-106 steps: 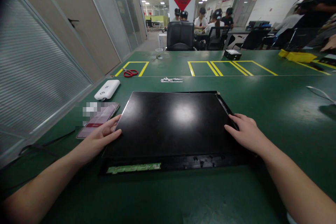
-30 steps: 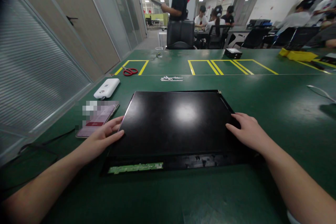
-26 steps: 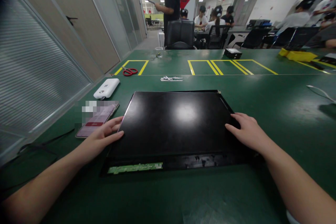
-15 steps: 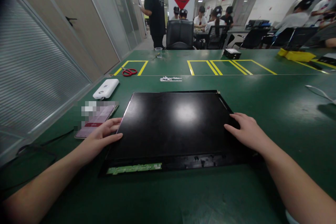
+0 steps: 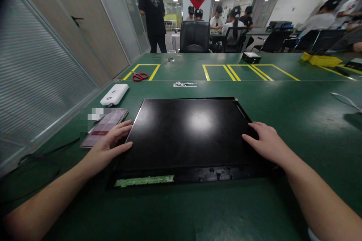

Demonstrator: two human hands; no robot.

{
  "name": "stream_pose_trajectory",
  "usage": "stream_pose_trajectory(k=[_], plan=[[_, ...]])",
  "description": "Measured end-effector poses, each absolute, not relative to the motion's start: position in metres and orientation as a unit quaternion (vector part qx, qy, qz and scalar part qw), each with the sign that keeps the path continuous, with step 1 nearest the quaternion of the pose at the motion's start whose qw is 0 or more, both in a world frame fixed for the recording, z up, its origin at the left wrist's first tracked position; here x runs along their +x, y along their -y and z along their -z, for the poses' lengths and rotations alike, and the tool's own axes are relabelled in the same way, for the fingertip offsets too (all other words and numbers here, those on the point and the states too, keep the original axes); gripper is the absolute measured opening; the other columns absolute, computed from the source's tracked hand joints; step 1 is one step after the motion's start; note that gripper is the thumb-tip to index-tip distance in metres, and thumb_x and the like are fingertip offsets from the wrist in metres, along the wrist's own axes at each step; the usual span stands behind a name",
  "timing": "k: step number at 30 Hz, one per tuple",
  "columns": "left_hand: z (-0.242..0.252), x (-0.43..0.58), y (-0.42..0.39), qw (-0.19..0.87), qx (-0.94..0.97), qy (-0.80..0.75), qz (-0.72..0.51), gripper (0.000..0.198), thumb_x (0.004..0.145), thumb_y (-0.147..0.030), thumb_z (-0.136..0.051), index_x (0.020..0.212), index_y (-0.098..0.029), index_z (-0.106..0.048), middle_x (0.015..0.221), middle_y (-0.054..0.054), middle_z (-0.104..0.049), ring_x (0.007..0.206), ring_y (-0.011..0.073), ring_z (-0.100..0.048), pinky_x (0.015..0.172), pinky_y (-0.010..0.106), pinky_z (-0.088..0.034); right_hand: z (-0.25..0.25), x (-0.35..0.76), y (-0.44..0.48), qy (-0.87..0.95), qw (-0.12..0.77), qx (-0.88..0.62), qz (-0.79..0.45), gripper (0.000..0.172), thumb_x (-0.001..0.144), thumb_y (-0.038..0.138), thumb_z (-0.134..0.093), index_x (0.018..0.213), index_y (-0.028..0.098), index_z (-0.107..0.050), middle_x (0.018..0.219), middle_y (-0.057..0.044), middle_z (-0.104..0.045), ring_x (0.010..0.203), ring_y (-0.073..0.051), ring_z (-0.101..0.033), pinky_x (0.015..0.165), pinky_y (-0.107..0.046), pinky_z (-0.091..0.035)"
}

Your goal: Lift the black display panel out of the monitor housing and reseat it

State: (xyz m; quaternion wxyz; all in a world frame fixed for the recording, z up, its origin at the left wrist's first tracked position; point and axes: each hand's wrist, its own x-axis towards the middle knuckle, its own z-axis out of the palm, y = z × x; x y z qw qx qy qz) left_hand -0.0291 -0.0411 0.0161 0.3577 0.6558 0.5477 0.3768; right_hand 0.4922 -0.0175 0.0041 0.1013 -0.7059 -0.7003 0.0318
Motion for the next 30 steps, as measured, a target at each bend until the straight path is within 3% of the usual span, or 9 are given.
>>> stream_pose_trajectory(k=[15,25,30], plan=[[-0.0127,-0.0321,0.0389,0.284,0.713,-0.568,-0.296,0.061,0.083,-0.061,-0.072,0.128,-0.019,-0.07,0.165,0.021,-0.044,0.155,0.0445,-0.037,0.126,0.064,-0.03,-0.0079,0.4882,0.0188,0.706,0.064,-0.705,-0.022,0.069,0.087,0.052,-0.048,0.129,0.002,-0.069,0.14,-0.029,-0.066,0.134,-0.042,-0.062,0.118,-0.056,-0.045],[-0.0149,-0.0324,0.0386,0.275,0.72,-0.567,-0.29,0.058,0.083,-0.06,-0.073,0.126,-0.023,-0.07,0.164,0.018,-0.046,0.153,0.0429,-0.041,0.126,0.062,-0.031,0.0,0.4941,0.0187,0.716,0.078,-0.694,0.002,0.06,0.088,0.049,-0.048,0.125,0.007,-0.071,0.137,-0.026,-0.069,0.132,-0.042,-0.064,0.115,-0.058,-0.047],[-0.0138,-0.0322,0.039,0.275,0.717,-0.569,-0.295,0.056,0.082,-0.059,-0.074,0.126,-0.024,-0.07,0.164,0.017,-0.046,0.153,0.0421,-0.04,0.126,0.062,-0.031,-0.0031,0.4912,0.0192,0.71,0.064,-0.701,-0.006,0.068,0.088,0.05,-0.045,0.13,0.002,-0.069,0.14,-0.029,-0.067,0.134,-0.042,-0.061,0.117,-0.057,-0.045]])
